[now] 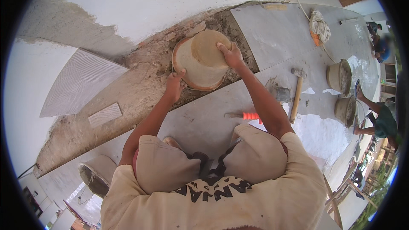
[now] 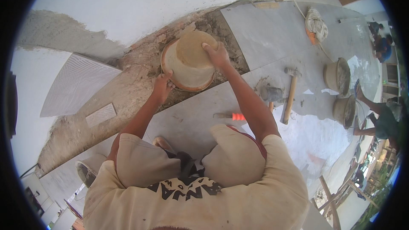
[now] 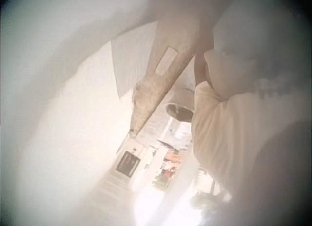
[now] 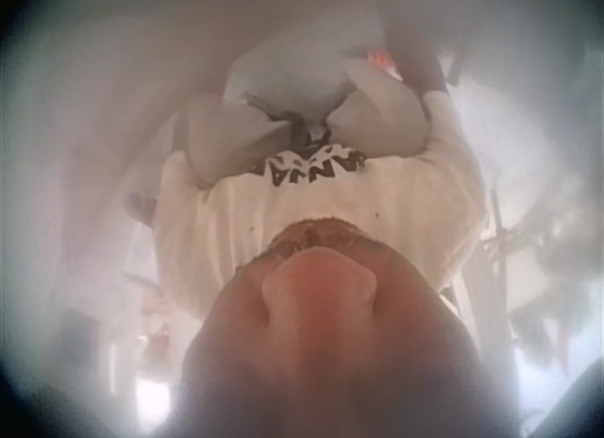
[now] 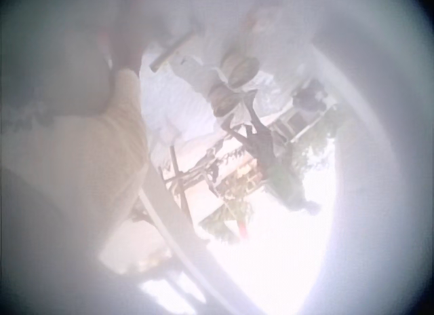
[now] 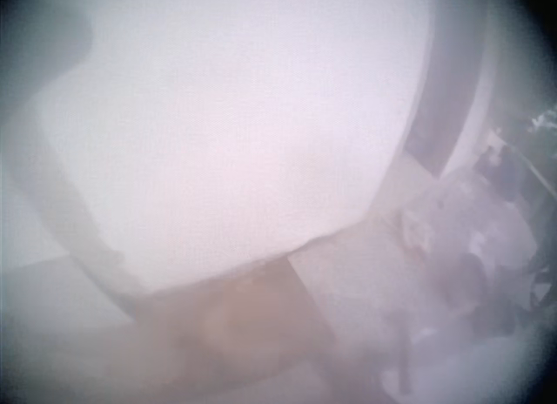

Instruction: The person is laying floor tiles in a room under construction. They use a hammer to tap tiles into place, apply cement with a trowel, and clean excess cement with a cloth. The person also uses a bucket to transport cement and a level to ensure tiles are even.

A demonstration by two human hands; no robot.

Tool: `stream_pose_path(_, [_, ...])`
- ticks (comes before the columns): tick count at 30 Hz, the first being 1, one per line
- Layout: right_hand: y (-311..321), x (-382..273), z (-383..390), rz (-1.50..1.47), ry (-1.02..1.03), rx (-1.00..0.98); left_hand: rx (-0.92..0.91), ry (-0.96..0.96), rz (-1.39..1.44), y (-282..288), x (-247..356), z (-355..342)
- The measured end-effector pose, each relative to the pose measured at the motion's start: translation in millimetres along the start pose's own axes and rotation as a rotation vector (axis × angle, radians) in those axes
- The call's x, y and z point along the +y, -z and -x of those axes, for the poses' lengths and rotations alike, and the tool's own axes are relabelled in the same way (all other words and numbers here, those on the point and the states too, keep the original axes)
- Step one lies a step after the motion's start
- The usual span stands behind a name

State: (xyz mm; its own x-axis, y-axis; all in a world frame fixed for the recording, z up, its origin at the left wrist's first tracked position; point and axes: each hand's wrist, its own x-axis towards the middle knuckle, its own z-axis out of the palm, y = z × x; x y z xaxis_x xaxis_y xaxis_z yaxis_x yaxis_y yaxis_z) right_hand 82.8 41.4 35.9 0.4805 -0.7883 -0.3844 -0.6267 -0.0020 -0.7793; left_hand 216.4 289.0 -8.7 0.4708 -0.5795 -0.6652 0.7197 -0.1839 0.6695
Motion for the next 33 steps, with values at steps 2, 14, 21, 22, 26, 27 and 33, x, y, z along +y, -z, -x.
stream_pose_path(2, [-3.8,-14.1,6.6,0.091,0.191,0.009,0.177,0.036,-0.008,-11.4,4.4,22.3])
stream_pose_path(14, [-4.5,-14.7,13.1,-0.239,0.231,0.034,-0.018,-0.025,0.037,12.3,6.0,5.2])
stream_pose_path(21, [37.1,-151.8,84.3,0.084,0.651,0.066,-0.097,-0.038,0.377,-21.6,49.3,45.5])
stream_pose_path(22, [42.8,-163.5,99.0,0.191,0.801,0.129,-0.142,-0.063,0.395,-29.0,53.6,53.9])
stream_pose_path(26, [41.5,-162.3,103.5,0.157,0.988,0.293,-0.211,-0.168,0.4,-51.1,70.2,61.4])
stream_pose_path(27, [39.0,-143.3,93.8,0.017,0.904,0.237,-0.184,-0.163,0.388,-50.4,66.7,60.6])
stream_pose_path(33, [18.8,-115.5,91.9,-0.006,0.888,0.111,-0.086,-0.149,0.156,-1.3,39.5,59.8])
